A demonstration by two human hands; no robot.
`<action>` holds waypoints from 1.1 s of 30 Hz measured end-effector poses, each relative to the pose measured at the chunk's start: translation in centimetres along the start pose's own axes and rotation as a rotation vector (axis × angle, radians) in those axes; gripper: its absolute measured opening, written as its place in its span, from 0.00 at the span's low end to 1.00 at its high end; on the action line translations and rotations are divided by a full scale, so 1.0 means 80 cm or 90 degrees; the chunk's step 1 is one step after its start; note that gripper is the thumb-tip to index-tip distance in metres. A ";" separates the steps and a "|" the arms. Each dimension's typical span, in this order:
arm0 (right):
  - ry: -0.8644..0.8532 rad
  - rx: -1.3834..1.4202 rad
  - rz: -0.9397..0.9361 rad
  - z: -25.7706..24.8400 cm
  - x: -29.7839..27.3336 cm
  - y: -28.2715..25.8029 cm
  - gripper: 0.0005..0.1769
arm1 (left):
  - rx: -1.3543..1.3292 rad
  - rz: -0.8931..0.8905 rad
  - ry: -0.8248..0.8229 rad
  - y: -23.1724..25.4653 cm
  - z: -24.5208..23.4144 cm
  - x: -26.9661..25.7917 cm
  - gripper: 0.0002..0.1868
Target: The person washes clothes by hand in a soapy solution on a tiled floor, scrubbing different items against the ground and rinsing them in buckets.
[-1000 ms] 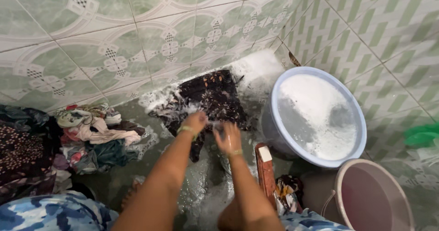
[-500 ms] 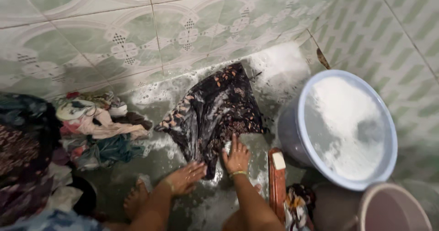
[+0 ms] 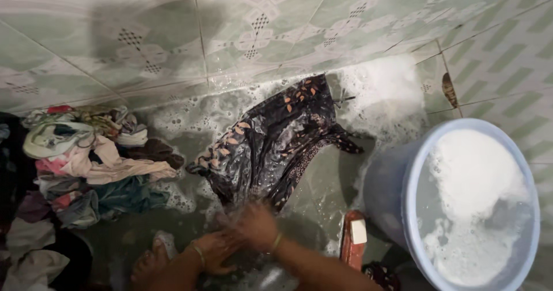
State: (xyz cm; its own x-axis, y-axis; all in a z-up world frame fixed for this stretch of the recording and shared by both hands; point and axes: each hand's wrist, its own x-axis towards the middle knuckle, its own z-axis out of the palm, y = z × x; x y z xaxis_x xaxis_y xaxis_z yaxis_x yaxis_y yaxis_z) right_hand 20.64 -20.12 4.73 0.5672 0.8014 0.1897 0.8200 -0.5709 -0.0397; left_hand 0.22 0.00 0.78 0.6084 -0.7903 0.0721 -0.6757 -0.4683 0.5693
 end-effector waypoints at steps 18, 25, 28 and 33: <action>-0.354 -0.106 -0.111 0.027 0.001 0.005 0.38 | 0.047 -0.010 -0.112 -0.010 0.052 -0.015 0.59; 0.118 -0.202 0.252 0.014 0.030 0.181 0.28 | 0.056 0.020 -0.029 -0.010 0.029 -0.011 0.59; -0.028 -0.088 -0.081 0.055 -0.050 -0.040 0.17 | 0.022 0.017 -0.029 -0.012 0.052 -0.016 0.58; -0.317 -0.105 -0.098 0.067 -0.046 0.029 0.24 | 0.064 0.015 -0.061 -0.001 0.037 -0.012 0.58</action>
State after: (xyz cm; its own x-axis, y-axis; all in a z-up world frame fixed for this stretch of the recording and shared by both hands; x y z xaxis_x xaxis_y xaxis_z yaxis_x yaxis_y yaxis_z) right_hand 20.90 -23.43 -1.31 0.4417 0.8427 -0.3078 0.8964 -0.4284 0.1135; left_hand -1.55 -0.38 -1.76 0.5527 -0.8334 0.0022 -0.7300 -0.4829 0.4836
